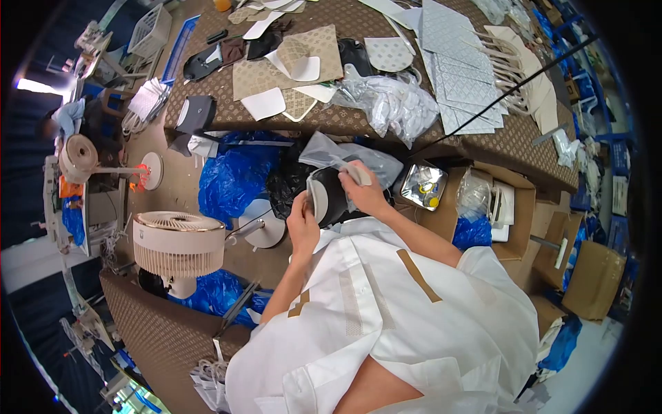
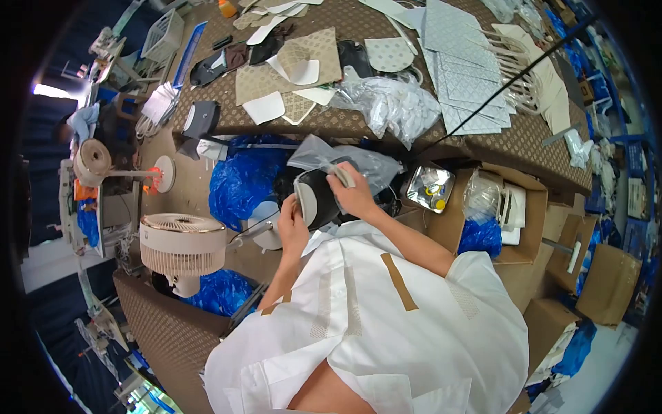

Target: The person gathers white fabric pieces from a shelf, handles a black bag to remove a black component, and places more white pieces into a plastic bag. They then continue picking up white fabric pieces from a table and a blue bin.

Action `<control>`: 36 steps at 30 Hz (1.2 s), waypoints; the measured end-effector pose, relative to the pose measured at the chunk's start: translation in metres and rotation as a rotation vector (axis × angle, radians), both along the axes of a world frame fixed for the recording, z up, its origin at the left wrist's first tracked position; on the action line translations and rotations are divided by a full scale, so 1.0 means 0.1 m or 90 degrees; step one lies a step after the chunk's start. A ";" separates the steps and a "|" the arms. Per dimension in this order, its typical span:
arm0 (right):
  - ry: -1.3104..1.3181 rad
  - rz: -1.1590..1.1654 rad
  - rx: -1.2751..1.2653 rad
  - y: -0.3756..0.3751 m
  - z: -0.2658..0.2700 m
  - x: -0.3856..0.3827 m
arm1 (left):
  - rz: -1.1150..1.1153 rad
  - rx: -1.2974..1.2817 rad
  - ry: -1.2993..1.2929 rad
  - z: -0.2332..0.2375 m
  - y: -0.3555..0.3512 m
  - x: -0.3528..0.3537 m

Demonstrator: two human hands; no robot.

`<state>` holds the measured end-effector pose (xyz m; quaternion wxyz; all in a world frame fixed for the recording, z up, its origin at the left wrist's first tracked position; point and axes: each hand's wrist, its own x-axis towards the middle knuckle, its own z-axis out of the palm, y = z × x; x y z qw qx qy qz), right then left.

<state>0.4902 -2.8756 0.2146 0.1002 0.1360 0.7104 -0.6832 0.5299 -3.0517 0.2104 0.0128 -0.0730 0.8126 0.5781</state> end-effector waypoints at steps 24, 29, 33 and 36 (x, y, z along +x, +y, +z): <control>0.038 0.045 0.036 -0.09 -0.13 0.10 | -0.076 0.072 -0.070 -0.05 0.29 0.00; 0.188 0.127 0.159 -0.04 -0.04 0.07 | 0.037 0.181 -0.072 -0.09 0.35 0.08; 0.168 0.219 0.202 0.02 -0.05 0.11 | 0.040 0.200 -0.058 -0.16 0.39 0.11; 0.166 0.256 0.193 0.00 0.00 0.11 | 0.008 0.150 -0.075 -0.12 0.39 0.09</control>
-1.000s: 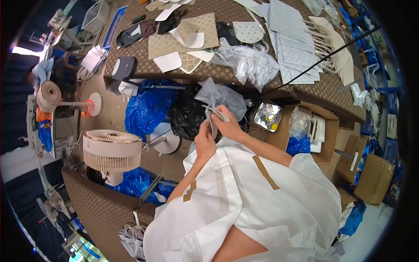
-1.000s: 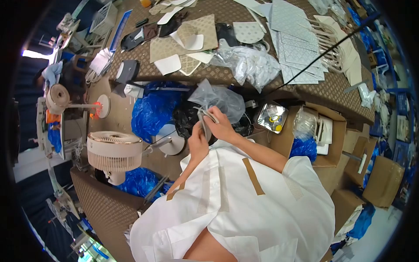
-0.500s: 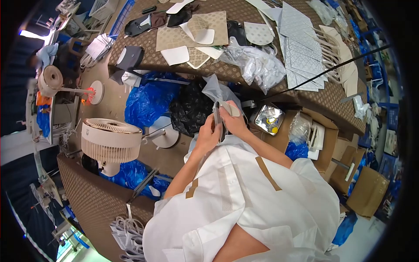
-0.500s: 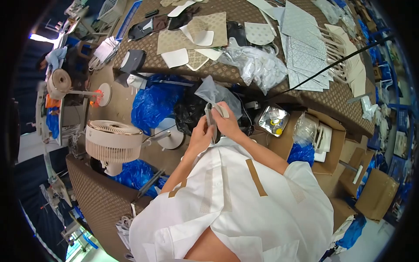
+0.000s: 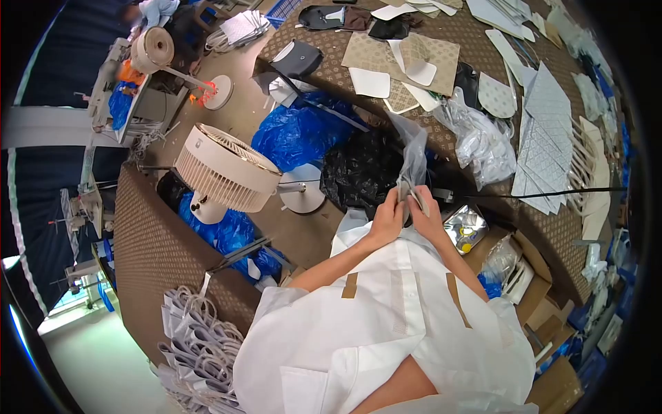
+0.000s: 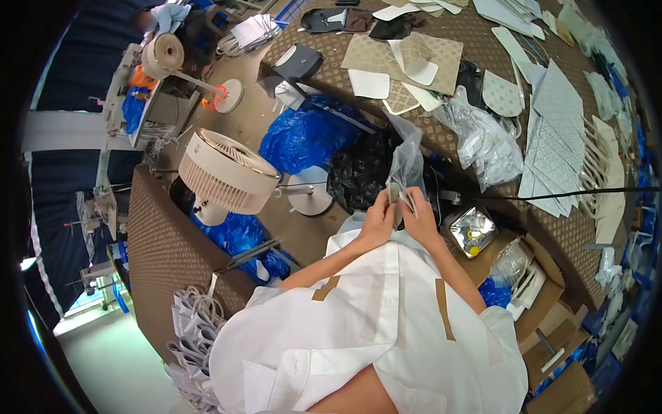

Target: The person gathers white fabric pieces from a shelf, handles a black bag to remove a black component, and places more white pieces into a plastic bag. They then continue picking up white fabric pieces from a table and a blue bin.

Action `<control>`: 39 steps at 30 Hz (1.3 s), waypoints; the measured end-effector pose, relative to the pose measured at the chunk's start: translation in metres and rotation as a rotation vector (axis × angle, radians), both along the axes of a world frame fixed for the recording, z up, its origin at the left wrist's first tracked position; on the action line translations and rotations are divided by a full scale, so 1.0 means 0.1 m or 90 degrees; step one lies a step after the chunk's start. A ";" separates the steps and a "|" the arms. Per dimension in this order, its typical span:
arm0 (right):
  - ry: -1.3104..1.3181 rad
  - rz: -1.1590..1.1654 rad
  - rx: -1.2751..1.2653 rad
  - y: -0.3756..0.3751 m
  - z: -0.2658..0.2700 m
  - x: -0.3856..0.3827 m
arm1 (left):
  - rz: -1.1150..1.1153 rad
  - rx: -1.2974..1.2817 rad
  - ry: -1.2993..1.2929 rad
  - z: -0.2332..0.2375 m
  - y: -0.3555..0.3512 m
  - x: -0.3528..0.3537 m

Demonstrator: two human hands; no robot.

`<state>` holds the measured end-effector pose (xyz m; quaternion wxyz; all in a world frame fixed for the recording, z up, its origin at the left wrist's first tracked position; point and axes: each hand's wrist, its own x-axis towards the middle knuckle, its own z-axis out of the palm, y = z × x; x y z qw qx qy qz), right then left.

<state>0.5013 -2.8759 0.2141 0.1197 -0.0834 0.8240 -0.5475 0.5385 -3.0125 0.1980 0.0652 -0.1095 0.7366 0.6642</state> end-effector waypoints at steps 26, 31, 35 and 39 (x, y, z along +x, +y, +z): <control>-0.040 -0.039 -0.096 -0.20 0.25 -0.03 | -0.062 -0.254 0.057 -0.24 -0.29 -0.13; -0.101 -0.073 -0.097 -0.19 0.25 -0.07 | -0.118 -0.300 0.106 -0.39 -0.36 -0.09; -0.068 -0.096 -0.153 -0.17 0.14 -0.07 | -0.189 -0.336 0.052 -0.31 -0.38 -0.06; -0.124 -0.152 -0.190 -0.14 0.11 -0.10 | -0.242 -0.449 0.153 -0.03 -0.35 -0.06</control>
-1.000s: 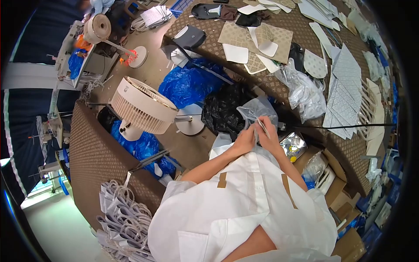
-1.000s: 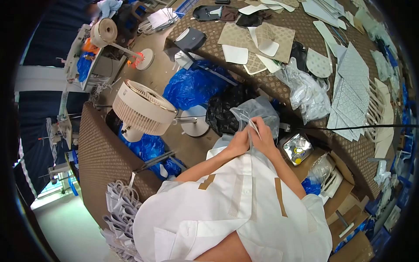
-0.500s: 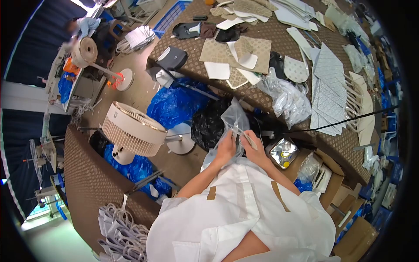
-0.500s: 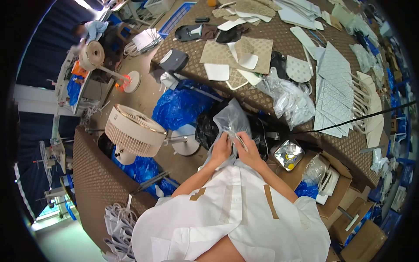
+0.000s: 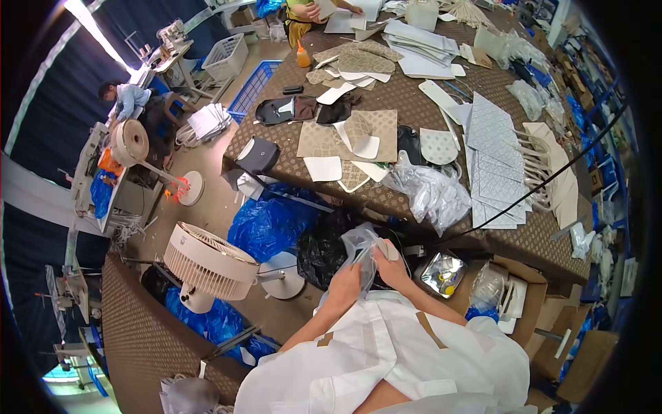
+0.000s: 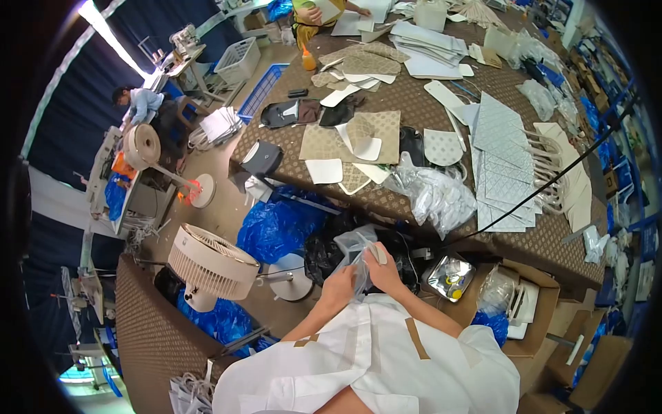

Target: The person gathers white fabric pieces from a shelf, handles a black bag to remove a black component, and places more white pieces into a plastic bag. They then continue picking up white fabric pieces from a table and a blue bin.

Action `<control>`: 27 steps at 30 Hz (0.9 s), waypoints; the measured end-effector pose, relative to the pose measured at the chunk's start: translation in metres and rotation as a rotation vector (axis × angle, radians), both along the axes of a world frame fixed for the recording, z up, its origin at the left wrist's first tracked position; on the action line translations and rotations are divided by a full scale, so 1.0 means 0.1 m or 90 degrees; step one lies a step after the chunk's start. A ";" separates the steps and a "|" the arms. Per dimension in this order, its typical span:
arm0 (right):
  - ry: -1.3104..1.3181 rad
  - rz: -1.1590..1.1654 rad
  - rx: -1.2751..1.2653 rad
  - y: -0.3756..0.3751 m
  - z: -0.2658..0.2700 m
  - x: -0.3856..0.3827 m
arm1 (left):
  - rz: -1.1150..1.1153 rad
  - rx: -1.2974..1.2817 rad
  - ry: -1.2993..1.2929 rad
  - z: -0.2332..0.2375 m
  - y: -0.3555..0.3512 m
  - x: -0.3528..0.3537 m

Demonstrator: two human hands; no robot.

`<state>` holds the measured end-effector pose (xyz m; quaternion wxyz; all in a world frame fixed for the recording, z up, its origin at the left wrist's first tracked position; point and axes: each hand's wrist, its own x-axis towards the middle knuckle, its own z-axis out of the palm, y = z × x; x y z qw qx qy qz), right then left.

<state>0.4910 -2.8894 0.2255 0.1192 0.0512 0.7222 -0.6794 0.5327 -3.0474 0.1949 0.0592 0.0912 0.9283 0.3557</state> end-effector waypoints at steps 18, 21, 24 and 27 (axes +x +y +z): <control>-0.053 -0.110 0.032 0.33 -0.06 0.07 | 0.079 0.255 -0.104 0.42 0.07 -0.13; -0.166 -0.171 -0.143 0.21 0.05 0.06 | 0.113 0.279 -0.029 0.30 0.14 0.04; -0.152 -0.142 -0.141 0.17 0.09 0.03 | 0.110 0.194 -0.003 0.07 0.16 0.06; -0.156 -0.129 -0.124 0.17 0.14 -0.03 | 0.210 0.208 -0.001 -0.05 0.13 0.06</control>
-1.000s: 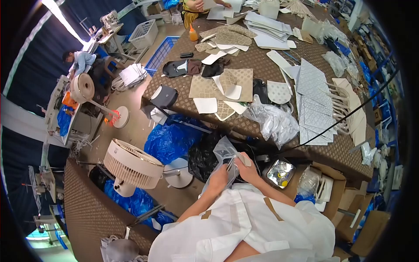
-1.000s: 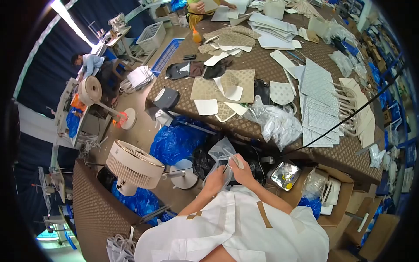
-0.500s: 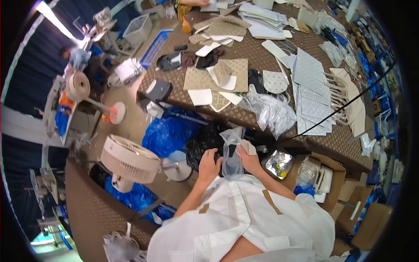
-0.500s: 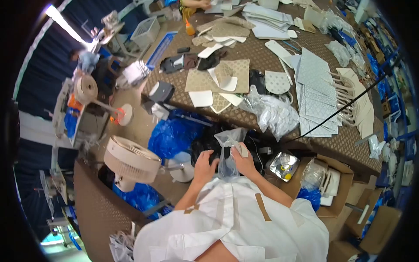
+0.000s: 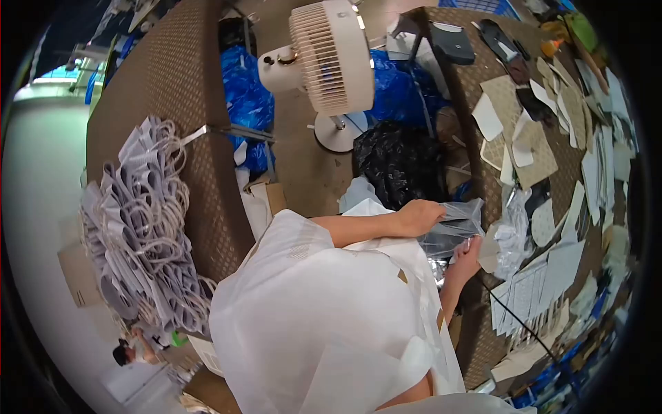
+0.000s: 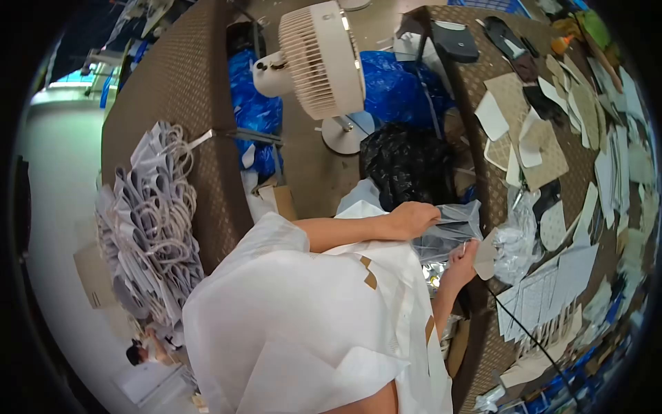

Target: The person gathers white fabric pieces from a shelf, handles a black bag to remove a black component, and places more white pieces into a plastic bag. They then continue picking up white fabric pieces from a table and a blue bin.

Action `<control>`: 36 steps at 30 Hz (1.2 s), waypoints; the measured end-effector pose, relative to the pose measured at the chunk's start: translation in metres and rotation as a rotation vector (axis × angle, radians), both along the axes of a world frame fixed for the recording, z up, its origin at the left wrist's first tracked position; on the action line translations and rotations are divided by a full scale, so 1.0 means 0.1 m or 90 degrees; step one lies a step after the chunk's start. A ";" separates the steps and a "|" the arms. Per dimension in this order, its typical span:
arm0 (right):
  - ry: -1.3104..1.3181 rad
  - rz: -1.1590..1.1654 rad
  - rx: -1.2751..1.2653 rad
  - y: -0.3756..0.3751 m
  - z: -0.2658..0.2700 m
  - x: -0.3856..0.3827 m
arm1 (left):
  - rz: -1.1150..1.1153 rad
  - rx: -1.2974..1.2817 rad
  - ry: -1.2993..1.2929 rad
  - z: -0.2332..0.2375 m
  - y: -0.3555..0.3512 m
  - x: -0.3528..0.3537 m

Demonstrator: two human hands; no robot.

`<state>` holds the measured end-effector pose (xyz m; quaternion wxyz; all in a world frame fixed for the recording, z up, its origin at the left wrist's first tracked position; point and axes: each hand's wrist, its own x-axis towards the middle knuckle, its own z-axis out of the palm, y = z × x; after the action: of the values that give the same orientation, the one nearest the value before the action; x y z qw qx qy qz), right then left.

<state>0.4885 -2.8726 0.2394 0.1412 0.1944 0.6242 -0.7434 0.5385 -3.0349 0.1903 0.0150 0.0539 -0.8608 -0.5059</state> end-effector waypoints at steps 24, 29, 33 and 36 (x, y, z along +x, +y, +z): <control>-0.231 0.715 0.243 -0.91 -0.75 -0.23 | 0.294 0.049 -0.023 -0.17 -0.76 0.20; -0.370 0.791 0.368 -1.39 -0.91 -0.32 | 0.365 0.158 -0.084 -0.55 -0.80 0.27; -0.068 1.358 0.440 -0.95 -1.73 -0.38 | 0.169 0.184 0.025 -0.50 -0.81 0.29; 0.067 1.228 0.544 -1.16 -1.68 -0.44 | 0.084 0.232 0.016 -0.59 -0.78 0.29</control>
<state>0.4448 -2.9882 0.0713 0.5651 -0.3830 0.7295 -0.0423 0.5671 -3.1132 0.1317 0.0487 0.1061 -0.7491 -0.6521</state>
